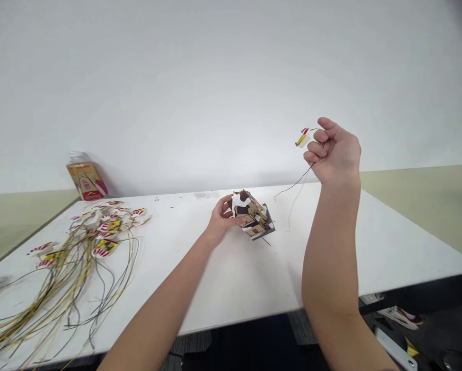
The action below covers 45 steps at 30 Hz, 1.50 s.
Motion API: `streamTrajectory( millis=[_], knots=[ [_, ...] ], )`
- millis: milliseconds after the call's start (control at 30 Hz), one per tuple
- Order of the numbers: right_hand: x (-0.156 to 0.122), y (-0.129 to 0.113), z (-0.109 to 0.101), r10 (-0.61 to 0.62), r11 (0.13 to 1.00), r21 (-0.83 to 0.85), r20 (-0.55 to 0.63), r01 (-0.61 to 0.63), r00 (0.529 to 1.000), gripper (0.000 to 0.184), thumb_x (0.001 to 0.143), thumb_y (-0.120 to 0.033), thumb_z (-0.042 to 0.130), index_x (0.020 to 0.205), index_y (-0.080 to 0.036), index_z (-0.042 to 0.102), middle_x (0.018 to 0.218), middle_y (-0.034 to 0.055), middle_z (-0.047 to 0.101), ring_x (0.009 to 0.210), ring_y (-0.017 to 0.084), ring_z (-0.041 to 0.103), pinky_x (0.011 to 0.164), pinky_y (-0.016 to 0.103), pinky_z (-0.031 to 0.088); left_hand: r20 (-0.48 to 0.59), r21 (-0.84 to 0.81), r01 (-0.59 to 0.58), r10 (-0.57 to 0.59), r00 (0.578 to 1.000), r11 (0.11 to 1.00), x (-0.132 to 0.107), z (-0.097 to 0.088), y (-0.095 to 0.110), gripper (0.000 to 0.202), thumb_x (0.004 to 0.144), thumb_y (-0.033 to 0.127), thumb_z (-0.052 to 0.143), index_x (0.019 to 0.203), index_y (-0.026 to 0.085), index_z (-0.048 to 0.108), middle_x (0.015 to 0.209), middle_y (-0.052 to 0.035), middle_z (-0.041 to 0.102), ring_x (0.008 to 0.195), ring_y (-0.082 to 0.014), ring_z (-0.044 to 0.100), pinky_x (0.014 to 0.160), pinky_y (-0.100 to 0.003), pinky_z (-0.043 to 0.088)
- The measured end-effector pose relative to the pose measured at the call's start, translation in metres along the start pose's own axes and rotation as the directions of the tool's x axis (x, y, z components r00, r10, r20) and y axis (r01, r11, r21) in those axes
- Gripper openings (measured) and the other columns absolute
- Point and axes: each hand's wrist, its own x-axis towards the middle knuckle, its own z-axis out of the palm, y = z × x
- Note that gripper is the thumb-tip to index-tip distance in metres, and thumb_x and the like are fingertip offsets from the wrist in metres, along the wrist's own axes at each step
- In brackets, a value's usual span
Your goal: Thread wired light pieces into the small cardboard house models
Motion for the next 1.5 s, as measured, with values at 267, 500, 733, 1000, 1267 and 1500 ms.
streamTrajectory(
  millis=[267, 500, 733, 1000, 1267, 1500],
  knots=[
    [0.003, -0.004, -0.011, 0.006, 0.981, -0.194, 0.130, 0.020, 0.991, 0.009, 0.082, -0.026, 0.049, 0.078, -0.028, 0.056, 0.062, -0.0066, 0.041, 0.042, 0.007, 0.021, 0.041, 0.023, 0.022, -0.010, -0.104, 0.069, -0.070, 0.997, 0.992, 0.000, 0.000, 0.004, 0.074, 0.042, 0.011, 0.087, 0.110, 0.027, 0.061, 0.109, -0.0037, 0.063, 0.090, -0.0238, 0.063, 0.080, -0.039, 0.048],
    [0.003, -0.001, -0.005, -0.022, 0.984, -0.169, 0.149, 0.047, 0.989, 0.019, 0.081, -0.018, 0.041, 0.076, -0.027, 0.057, 0.063, -0.0060, 0.041, 0.044, 0.007, 0.022, 0.044, 0.024, 0.024, -0.008, -0.181, 0.099, -0.102, 0.995, 0.978, 0.000, -0.002, 0.004, 0.071, 0.045, 0.008, 0.085, 0.109, 0.028, 0.060, 0.103, -0.0010, 0.063, 0.094, -0.0225, 0.063, 0.084, -0.037, 0.048],
    [-0.003, 0.002, 0.013, 0.010, 0.987, -0.161, 0.185, 0.020, 0.983, 0.020, 0.081, -0.017, 0.039, 0.077, -0.025, 0.057, 0.062, -0.0066, 0.039, 0.044, 0.007, 0.022, 0.046, 0.024, 0.025, 0.074, -0.167, 0.095, -0.084, 0.994, 0.981, 0.003, -0.007, -0.002, 0.075, 0.047, 0.007, 0.083, 0.114, 0.030, 0.058, 0.108, -0.0025, 0.063, 0.098, -0.0245, 0.063, 0.083, -0.037, 0.049],
    [0.000, 0.014, 0.023, 0.051, 0.988, -0.152, 0.341, 0.001, 0.939, 0.014, 0.088, -0.030, 0.047, 0.080, -0.029, 0.059, 0.061, -0.0053, 0.046, 0.045, 0.008, 0.031, 0.045, 0.025, 0.031, 0.134, -0.142, 0.110, -0.091, 0.987, 0.984, 0.005, -0.008, -0.003, 0.082, 0.048, 0.006, 0.082, 0.121, 0.030, 0.054, 0.107, -0.0041, 0.063, 0.102, -0.0268, 0.061, 0.086, -0.041, 0.047],
    [0.003, 0.025, 0.027, 0.119, 0.986, 0.069, 0.321, -0.149, 0.940, 0.013, 0.081, -0.022, 0.051, 0.084, -0.031, 0.059, 0.072, -0.0055, 0.060, 0.051, 0.009, 0.044, 0.051, 0.026, 0.042, 0.183, -0.135, 0.106, -0.080, 0.980, 0.985, 0.006, -0.010, -0.006, 0.082, 0.051, 0.005, 0.081, 0.124, 0.031, 0.053, 0.113, -0.0054, 0.062, 0.108, -0.0301, 0.058, 0.091, -0.046, 0.044],
    [0.009, 0.033, 0.027, 0.075, 0.997, -0.043, 0.218, -0.067, 0.973, 0.014, 0.074, -0.025, 0.061, 0.088, -0.026, 0.062, 0.082, -0.0033, 0.065, 0.059, 0.008, 0.050, 0.046, 0.021, 0.035, 0.219, -0.135, 0.113, -0.082, 0.972, 0.984, 0.004, -0.009, -0.003, 0.083, 0.053, 0.006, 0.080, 0.127, 0.031, 0.052, 0.115, -0.0061, 0.062, 0.110, -0.0304, 0.058, 0.093, -0.047, 0.044]
  ],
)
